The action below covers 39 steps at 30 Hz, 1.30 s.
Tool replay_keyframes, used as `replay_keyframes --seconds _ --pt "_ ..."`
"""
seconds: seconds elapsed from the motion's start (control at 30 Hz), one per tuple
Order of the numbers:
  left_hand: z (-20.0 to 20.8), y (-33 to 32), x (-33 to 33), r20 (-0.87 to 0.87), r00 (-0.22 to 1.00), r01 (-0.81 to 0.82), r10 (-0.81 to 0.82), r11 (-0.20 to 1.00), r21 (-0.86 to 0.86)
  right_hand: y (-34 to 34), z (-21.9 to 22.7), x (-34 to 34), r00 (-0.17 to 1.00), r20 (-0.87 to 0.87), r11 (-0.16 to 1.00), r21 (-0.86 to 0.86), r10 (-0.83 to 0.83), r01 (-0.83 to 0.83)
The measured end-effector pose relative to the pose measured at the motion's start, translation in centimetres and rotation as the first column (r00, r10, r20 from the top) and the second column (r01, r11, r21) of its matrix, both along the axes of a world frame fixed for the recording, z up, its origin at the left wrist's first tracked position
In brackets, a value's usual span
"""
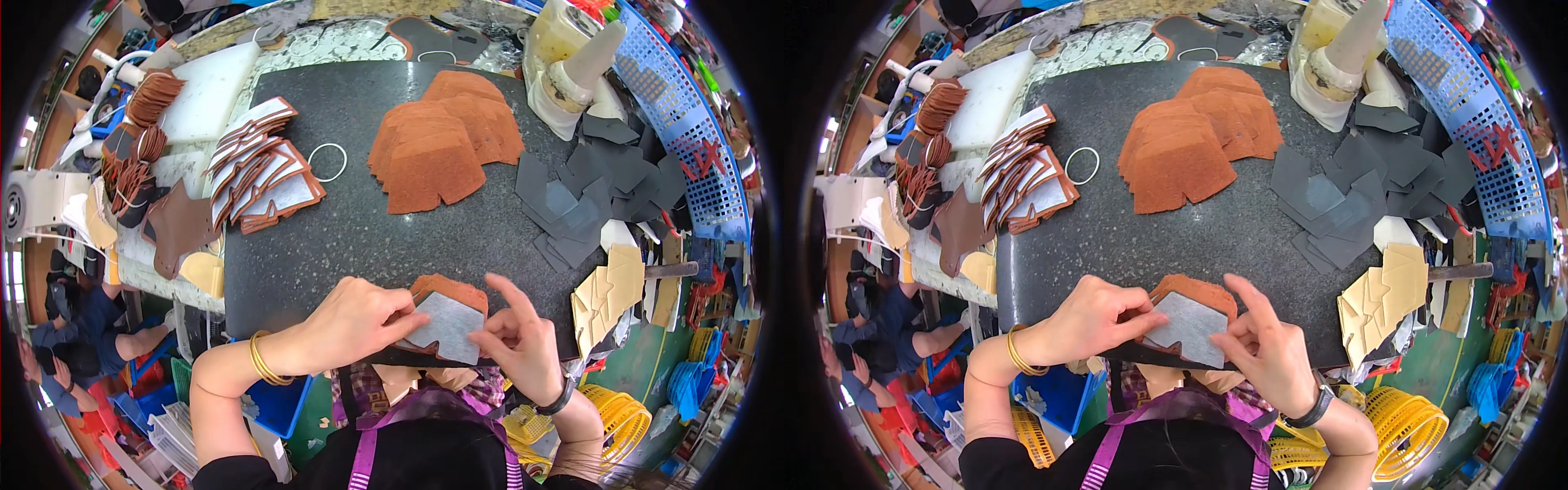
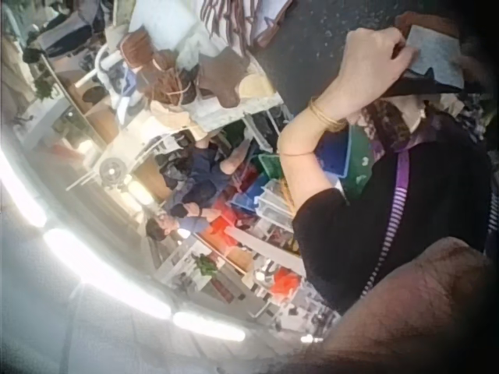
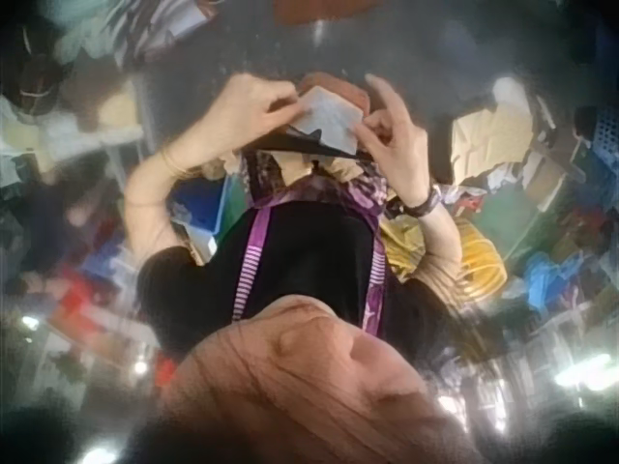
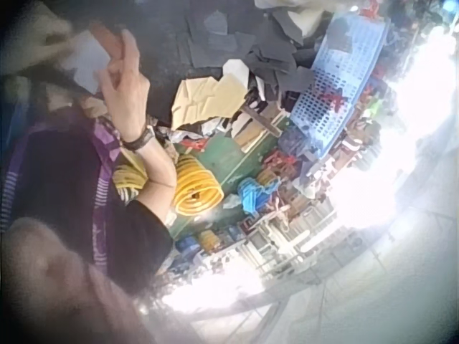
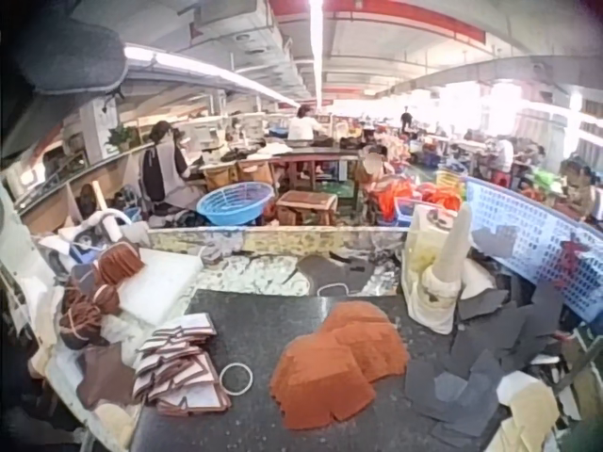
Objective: The person assembles shoe components by repeatedly aligning leather cutouts, fabric linings, and inner patches on top of each other by hand to form stacked layers.
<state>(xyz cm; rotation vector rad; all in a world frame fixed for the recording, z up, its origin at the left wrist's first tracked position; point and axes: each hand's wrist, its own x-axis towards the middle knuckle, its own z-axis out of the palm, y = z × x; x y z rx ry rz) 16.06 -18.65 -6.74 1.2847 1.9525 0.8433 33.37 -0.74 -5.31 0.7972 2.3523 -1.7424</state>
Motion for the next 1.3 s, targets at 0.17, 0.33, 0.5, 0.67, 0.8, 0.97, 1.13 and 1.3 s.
replay_keyframes --seconds 0.17,0.33,0.5,0.67,0.8,0.97,1.13,1.3 --pt "0.6 0.5 0.0 0.017 1.000 0.003 -0.003 1.000 0.011 0.1 -0.1 0.0 0.997 -0.037 0.997 0.047 0.067 -0.065" --pt "0.6 0.8 -0.1 -0.067 0.996 0.063 -0.064 0.998 -0.011 0.5 -0.7 0.0 0.997 -0.061 0.998 0.011 0.055 -0.055" --pt "0.6 1.3 0.1 -0.133 0.987 0.090 -0.094 0.995 -0.036 0.8 -0.7 -0.3 0.995 -0.058 0.997 0.006 0.079 -0.079" --pt "1.6 1.1 -0.5 -0.293 0.945 0.076 -0.148 0.967 -0.243 1.5 0.1 -1.7 0.949 -0.026 0.874 0.397 0.315 -0.279" --pt "0.3 0.7 1.0 -0.432 0.901 -0.094 0.035 0.989 -0.116 2.3 0.8 -4.0 0.903 -0.011 0.662 0.684 0.429 -0.306" --pt "-0.1 -1.2 1.5 -0.406 0.891 -0.105 0.205 0.962 0.254 0.8 0.6 -4.8 0.773 -0.023 0.617 0.617 0.634 -0.488" --pt "-0.1 -1.3 1.8 -0.031 0.999 -0.020 0.028 0.973 0.229 0.2 -0.2 -4.3 0.807 -0.009 0.779 0.266 0.590 -0.567" --pt "5.3 -2.7 -9.1 0.257 0.797 -0.596 0.547 0.780 0.190 2.2 1.5 -7.3 0.842 -0.313 0.879 0.343 0.440 -0.332"
